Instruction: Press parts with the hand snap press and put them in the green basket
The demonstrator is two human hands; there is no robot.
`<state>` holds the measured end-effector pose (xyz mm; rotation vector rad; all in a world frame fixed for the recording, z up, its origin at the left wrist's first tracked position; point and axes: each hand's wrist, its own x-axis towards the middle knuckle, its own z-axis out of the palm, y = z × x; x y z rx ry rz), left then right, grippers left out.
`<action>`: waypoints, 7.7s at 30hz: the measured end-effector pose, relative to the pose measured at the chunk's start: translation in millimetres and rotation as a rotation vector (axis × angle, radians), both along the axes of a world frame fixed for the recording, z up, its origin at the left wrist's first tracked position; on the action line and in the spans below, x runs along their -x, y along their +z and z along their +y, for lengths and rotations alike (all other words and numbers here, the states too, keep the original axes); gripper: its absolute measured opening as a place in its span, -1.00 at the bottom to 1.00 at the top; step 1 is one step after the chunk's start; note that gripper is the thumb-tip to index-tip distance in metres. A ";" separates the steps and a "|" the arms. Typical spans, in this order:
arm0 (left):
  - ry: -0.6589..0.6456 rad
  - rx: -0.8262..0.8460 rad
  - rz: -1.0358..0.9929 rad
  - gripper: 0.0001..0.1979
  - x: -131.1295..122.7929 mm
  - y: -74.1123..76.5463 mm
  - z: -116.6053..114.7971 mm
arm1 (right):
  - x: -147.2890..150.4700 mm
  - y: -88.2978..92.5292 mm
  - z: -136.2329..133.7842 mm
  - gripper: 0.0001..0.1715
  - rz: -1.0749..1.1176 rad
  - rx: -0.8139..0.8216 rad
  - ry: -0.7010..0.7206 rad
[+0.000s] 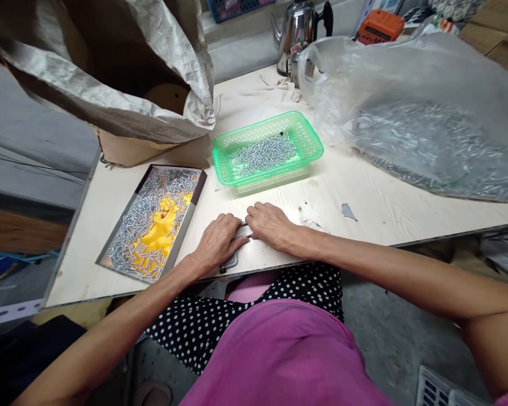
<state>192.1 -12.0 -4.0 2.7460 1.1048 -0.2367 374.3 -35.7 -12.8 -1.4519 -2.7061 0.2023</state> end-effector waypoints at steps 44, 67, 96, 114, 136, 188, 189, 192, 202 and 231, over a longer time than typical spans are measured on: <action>0.548 -0.428 -0.328 -0.79 144.1 22.0 -17.8 | 81.7 -1.2 37.1 -0.80 0.802 -0.184 0.269; 0.969 0.691 -0.713 -0.77 83.1 16.7 -20.4 | 37.6 -7.4 -26.2 -0.80 0.031 0.173 -0.122; 1.075 0.960 -0.414 -0.65 73.4 -0.1 -14.1 | 11.7 -4.0 -12.8 -0.12 0.213 0.012 -0.070; 0.941 0.703 -0.269 -0.66 68.4 13.5 -35.6 | 7.7 7.5 -3.1 -0.25 0.078 0.073 0.063; -0.065 0.047 -0.105 -0.68 -1.8 0.3 -4.3 | -6.5 8.0 -7.9 -0.71 0.062 0.159 -0.056; 0.695 -0.163 -0.031 -0.73 133.1 3.2 13.1 | 14.2 73.9 51.9 -0.76 0.309 -0.495 -0.286; 0.692 -0.171 -0.007 -0.72 133.2 3.0 14.8 | 15.0 71.6 44.1 -0.73 0.246 -0.429 -0.291; 0.669 -0.143 0.021 -0.73 136.1 1.9 20.5 | 29.8 52.2 6.1 -0.83 0.194 -0.069 -0.097; 0.805 0.064 -0.429 -0.80 134.2 27.8 0.1 | 34.5 5.2 -45.7 -0.81 0.105 0.215 -0.143; 0.925 0.711 -0.378 -0.57 67.1 1.9 -28.9 | 32.7 -23.7 -48.3 -0.82 0.220 0.047 -0.129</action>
